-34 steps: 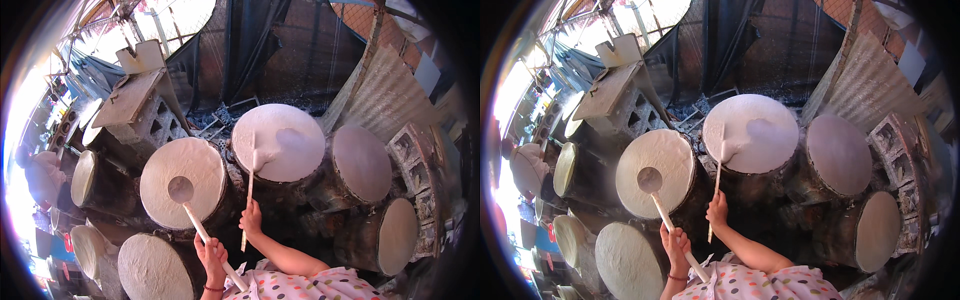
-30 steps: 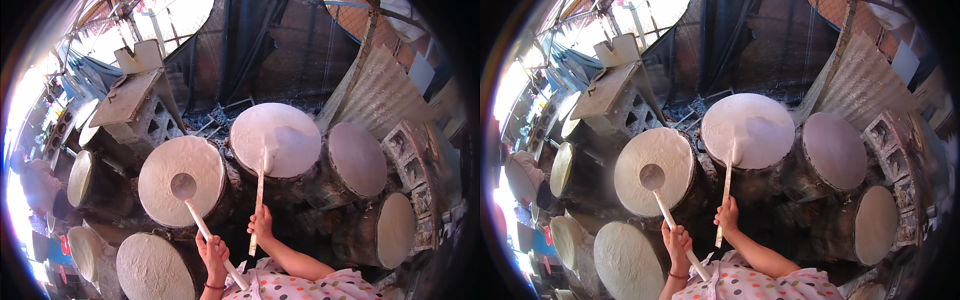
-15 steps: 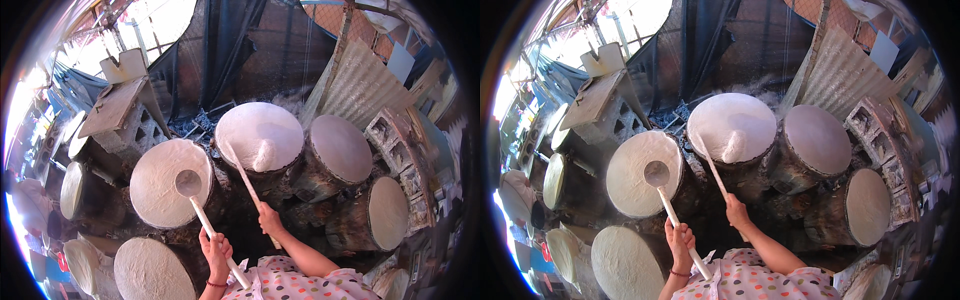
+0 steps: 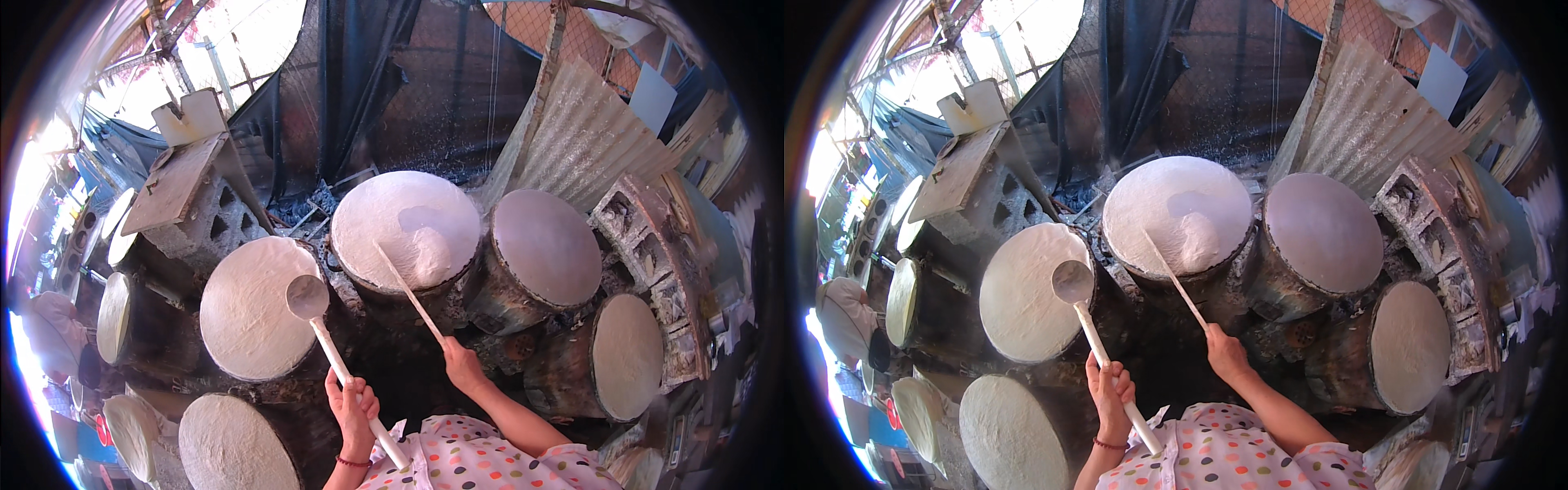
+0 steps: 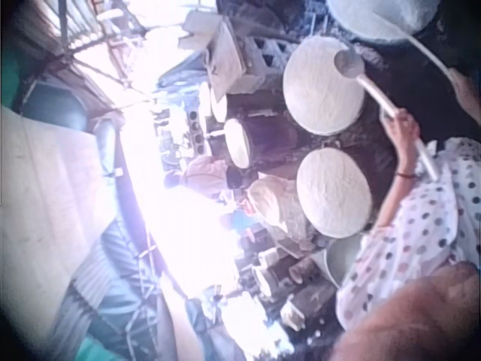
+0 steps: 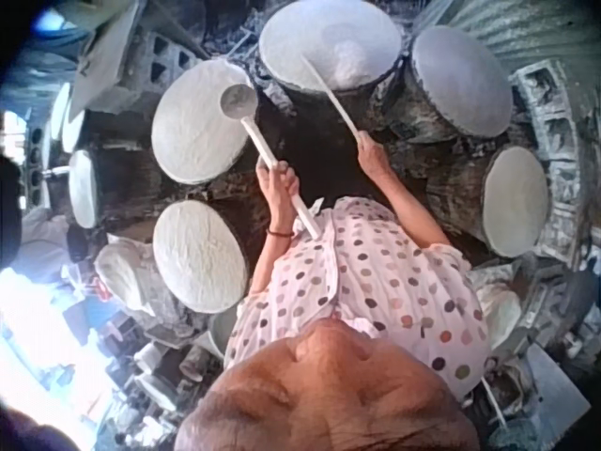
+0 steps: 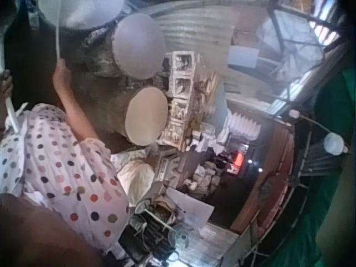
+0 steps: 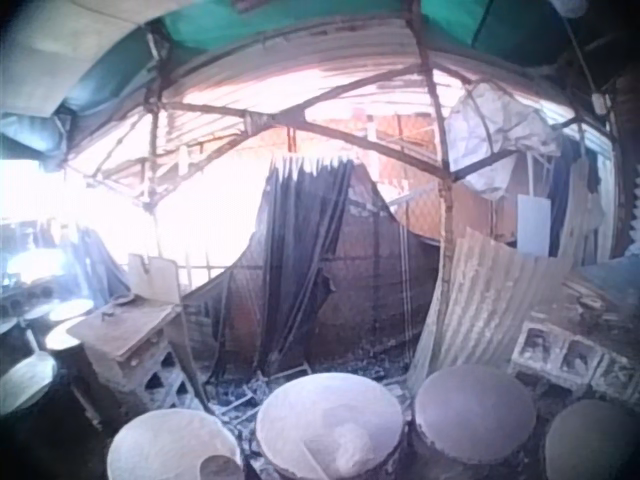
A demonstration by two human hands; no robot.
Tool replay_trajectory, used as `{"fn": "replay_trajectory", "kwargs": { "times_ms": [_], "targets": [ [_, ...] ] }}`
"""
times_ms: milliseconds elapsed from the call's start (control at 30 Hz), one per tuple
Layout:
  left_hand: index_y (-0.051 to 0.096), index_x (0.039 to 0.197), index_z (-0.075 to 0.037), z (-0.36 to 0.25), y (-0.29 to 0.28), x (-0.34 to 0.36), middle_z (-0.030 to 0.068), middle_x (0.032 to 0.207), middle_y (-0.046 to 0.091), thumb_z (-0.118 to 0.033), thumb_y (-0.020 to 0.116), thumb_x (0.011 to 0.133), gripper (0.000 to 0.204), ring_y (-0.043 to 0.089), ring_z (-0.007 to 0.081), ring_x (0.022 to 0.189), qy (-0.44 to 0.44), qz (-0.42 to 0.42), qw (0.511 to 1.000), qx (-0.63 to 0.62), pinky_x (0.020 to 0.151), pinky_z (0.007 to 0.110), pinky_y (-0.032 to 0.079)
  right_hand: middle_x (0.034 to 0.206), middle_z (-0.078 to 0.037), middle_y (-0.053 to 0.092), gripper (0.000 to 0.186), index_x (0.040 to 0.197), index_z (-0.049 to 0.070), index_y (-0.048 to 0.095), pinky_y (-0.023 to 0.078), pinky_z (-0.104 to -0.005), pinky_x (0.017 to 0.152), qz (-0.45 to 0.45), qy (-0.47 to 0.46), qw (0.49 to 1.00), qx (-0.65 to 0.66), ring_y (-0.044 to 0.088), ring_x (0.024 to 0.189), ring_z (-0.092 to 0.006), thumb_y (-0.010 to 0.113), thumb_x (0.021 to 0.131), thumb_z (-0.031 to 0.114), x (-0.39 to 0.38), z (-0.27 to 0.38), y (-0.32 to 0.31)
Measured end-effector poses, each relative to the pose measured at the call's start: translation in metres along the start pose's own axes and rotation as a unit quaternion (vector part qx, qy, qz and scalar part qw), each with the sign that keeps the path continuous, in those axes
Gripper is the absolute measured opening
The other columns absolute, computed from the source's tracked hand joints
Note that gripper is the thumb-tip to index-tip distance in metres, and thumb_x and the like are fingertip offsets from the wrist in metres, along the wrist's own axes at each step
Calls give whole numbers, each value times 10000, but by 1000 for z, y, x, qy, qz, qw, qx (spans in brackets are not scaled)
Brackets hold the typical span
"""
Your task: The person scoops batter from a large metal basin and pours it onto several hot, round cooking surfaces. They use a wooden stick to spread the batter into thin, circular layers. The person then uses the stick to lift the cooked cakes and stack them on a nearby surface.
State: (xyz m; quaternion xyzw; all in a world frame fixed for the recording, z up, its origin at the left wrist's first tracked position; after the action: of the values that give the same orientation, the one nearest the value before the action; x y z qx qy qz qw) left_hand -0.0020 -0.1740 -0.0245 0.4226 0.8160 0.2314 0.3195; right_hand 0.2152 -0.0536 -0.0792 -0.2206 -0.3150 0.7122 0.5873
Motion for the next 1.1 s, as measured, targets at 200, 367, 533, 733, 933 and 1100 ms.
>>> {"fn": "replay_trajectory", "kwargs": {
  "times_ms": [200, 367, 533, 733, 933, 1100],
  "targets": [
    [375, 1249, -166, 14, 15, 4, 8, 791, 436, -145, 465, 982, 282, 339, 33, 510, 1, -20, 1000, 17, 387, 148, 299, 556, -141, 508, 194, 844, 62, 432, 421, -385, 309, 39, 182, 974, 126, 548, 403, -302, 384, 968, 203, 38, -63, -46],
    [334, 1295, -158, 26, 28, 8, 12, 791, 437, -140, 465, 985, 338, 348, 45, 508, -20, -14, 1000, 18, 400, 166, 290, 592, -203, 542, 174, 862, 58, 437, 450, -463, 396, -34, 37, 997, 50, 594, 520, -388, 430, 959, 201, 38, -61, -37],
    [346, 1290, -161, 24, 27, 12, 9, 791, 441, -137, 466, 980, 333, 341, 38, 509, -3, -39, 999, 26, 394, 159, 286, 764, -265, 601, 133, 961, 93, 489, 432, -587, 632, 7, 34, 999, -36, 572, 807, -486, 451, 951, 220, 38, -71, -72],
    [353, 1303, -153, 28, 43, 18, 0, 787, 440, -125, 466, 975, 348, 334, 26, 505, -2, -48, 998, 41, 382, 149, 289, 734, -265, 587, 172, 901, 56, 478, 434, -565, 628, -43, 24, 998, -46, 572, 787, -480, 443, 958, 214, 121, -86, -86],
    [361, 1312, -147, 32, 40, 24, -2, 790, 438, -113, 462, 970, 358, 338, 25, 508, -1, -65, 997, 41, 382, 150, 292, 679, -244, 599, 152, 935, 90, 454, 448, -576, 616, 8, -12, 997, -76, 598, 717, -468, 443, 962, 239, 82, -77, -83],
    [359, 1310, -128, 30, 42, 27, -8, 780, 415, -122, 476, 965, 365, 331, 19, 506, 9, -88, 995, 38, 382, 145, 289, 681, -242, 608, 164, 952, 83, 472, 459, -573, 612, -48, 31, 988, -140, 603, 709, -465, 450, 960, 246, 127, -105, -96]
  ]
}}
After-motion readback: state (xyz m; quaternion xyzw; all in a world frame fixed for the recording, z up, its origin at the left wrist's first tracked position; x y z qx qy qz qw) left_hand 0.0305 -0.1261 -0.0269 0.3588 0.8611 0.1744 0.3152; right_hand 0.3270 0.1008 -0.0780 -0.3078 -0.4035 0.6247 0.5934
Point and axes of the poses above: each hand's wrist, its own x-axis towards the middle knuckle, its own y-axis out of the palm, z = x × y, the point moved 8 cm from there along x, towards the middle knuckle
